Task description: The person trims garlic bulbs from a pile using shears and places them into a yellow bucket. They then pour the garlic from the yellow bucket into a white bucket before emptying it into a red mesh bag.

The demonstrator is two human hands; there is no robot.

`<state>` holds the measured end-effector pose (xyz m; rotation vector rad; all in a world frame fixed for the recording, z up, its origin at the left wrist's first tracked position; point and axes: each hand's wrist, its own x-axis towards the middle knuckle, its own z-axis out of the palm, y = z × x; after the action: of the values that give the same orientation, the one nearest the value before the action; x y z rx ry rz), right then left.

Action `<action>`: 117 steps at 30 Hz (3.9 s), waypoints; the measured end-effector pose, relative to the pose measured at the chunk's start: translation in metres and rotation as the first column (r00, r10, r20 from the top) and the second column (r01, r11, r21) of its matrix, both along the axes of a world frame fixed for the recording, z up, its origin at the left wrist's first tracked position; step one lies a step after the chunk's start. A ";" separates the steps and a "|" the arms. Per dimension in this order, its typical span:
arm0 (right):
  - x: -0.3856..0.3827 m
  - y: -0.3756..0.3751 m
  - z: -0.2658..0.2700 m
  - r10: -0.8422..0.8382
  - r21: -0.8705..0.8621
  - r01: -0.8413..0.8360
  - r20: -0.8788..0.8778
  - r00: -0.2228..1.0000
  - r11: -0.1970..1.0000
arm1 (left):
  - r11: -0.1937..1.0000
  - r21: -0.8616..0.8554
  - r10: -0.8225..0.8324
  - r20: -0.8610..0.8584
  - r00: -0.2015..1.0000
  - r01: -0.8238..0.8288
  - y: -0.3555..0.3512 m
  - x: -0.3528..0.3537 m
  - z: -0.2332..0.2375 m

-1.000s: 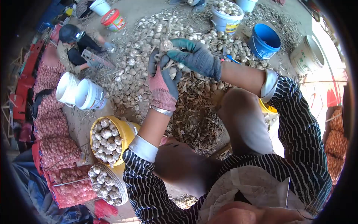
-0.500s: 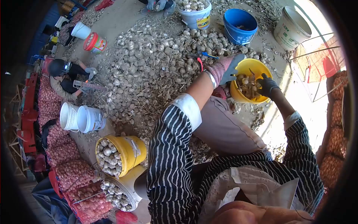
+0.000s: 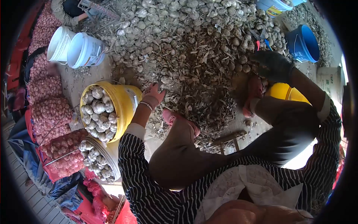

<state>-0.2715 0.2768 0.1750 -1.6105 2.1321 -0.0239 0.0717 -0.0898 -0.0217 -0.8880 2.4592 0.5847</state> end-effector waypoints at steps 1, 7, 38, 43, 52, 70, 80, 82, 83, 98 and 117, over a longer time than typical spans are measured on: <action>0.010 -0.022 -0.015 0.094 0.123 -0.085 -0.068 0.993 0.989 | 1.000 0.020 0.015 0.001 1.000 -0.015 0.009 -0.005 -0.007; 0.090 -0.180 -0.150 0.269 0.105 -0.283 0.136 0.954 0.953 | 0.834 -0.289 -0.482 0.033 0.875 0.470 0.009 -0.040 -0.065; 0.152 -0.271 -0.270 -0.163 -0.013 0.182 0.385 0.909 0.983 | 0.858 0.142 0.511 -0.335 0.792 -0.493 -0.034 0.013 -0.124; 0.188 -0.286 -0.290 0.160 -0.191 -0.143 0.076 0.984 0.971 | 0.897 0.219 0.442 -0.411 0.797 -0.385 0.008 0.031 -0.088; 0.134 -0.269 -0.253 -0.292 0.030 0.313 0.456 0.841 0.949 | 0.978 0.097 -0.193 0.073 0.978 0.186 0.050 -0.006 -0.083; 0.107 -0.249 -0.234 -0.466 0.160 0.443 0.444 0.766 0.882 | 0.949 0.181 0.317 -0.527 0.788 -0.260 -0.034 -0.036 -0.086; 0.105 -0.262 -0.278 0.052 -0.105 -0.029 0.231 0.971 0.994 | 0.978 0.175 0.123 -0.055 0.991 -0.112 -0.006 -0.027 -0.080; 0.091 -0.252 -0.275 0.004 -0.116 0.038 0.348 0.938 0.993 | 0.956 0.234 0.197 -0.060 0.979 -0.178 -0.001 0.003 -0.081; 0.086 -0.251 -0.272 -0.043 -0.131 0.115 0.456 0.889 0.985 | 0.948 0.246 0.247 -0.171 0.954 -0.201 -0.003 0.014 -0.082; 0.070 -0.378 -0.256 0.013 0.121 -0.027 0.111 0.994 0.992 | 0.993 -0.065 0.105 0.094 0.990 -0.100 -0.061 -0.125 -0.074; 0.085 -0.340 -0.293 0.231 0.016 -0.234 0.116 0.966 0.972 | 0.494 0.796 0.844 -0.343 0.413 -0.350 -0.010 -0.044 -0.081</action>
<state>-0.1860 -0.0629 -0.1177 -1.7875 1.8392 -0.0090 0.0273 -0.0996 -0.1022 -1.5174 2.0313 2.3002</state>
